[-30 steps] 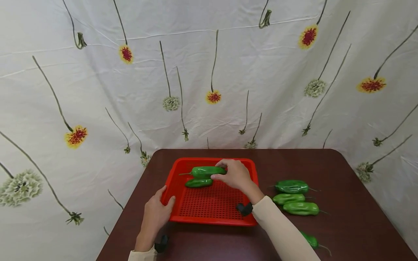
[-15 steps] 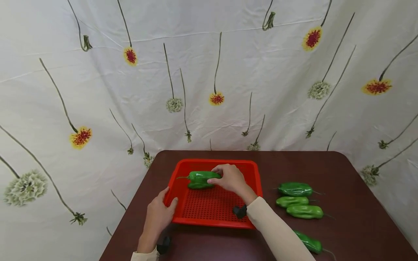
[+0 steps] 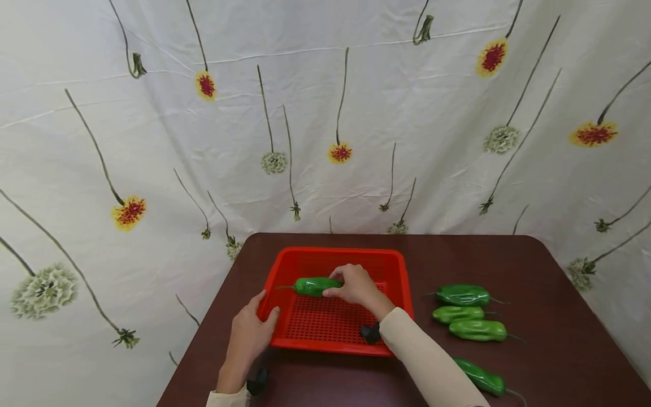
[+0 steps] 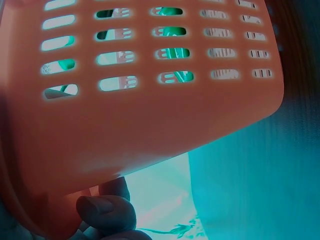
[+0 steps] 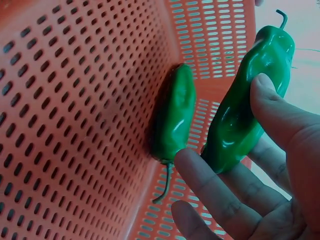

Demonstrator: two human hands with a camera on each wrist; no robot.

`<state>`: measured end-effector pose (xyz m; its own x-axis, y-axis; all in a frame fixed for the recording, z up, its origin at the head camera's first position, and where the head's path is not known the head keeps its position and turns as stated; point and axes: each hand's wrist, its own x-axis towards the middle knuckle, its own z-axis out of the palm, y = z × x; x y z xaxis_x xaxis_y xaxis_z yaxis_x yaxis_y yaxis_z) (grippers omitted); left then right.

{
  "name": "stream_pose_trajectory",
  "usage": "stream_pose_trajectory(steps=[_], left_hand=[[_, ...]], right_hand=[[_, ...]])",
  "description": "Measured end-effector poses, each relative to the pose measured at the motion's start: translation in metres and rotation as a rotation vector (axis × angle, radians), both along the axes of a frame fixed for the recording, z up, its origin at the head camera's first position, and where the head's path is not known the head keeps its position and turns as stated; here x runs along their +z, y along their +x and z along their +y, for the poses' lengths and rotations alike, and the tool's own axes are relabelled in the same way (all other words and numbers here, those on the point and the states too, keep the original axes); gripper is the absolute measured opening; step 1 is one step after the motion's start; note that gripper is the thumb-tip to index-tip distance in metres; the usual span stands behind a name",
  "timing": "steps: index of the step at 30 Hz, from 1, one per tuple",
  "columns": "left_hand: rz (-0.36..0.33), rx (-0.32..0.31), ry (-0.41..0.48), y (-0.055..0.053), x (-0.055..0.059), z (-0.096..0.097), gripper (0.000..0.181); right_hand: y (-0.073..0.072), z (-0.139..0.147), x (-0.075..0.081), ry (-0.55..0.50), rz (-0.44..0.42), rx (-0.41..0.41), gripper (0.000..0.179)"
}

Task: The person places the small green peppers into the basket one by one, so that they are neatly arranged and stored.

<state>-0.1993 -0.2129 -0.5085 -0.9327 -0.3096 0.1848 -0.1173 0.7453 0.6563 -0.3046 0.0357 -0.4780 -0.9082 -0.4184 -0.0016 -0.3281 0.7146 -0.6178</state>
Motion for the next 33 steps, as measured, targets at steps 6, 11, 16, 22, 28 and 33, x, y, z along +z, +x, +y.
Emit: stream_pose_trajectory(steps=[6,11,16,22,28,33], left_hand=[[-0.003,0.002,0.010,0.000,0.001,0.002,0.061],[0.010,-0.006,0.005,0.000,0.001,0.002,0.061],[0.007,-0.012,0.003,0.000,-0.002,0.002,0.061],[-0.004,-0.003,0.003,0.000,-0.002,0.001,0.061],[0.001,-0.014,0.001,0.000,0.000,0.001,0.062],[-0.007,-0.009,-0.012,0.000,-0.002,0.001,0.062]], right_hand=[[-0.003,0.002,-0.006,0.036,0.004,0.006,0.041],[-0.003,0.005,-0.010,0.056,0.001,0.009,0.042],[-0.001,0.008,-0.016,0.055,-0.008,0.020,0.042],[-0.002,0.008,-0.022,0.054,-0.024,0.041,0.042],[-0.004,0.006,-0.026,0.092,-0.046,0.057,0.037],[-0.004,0.004,-0.027,0.098,-0.048,0.104,0.031]])
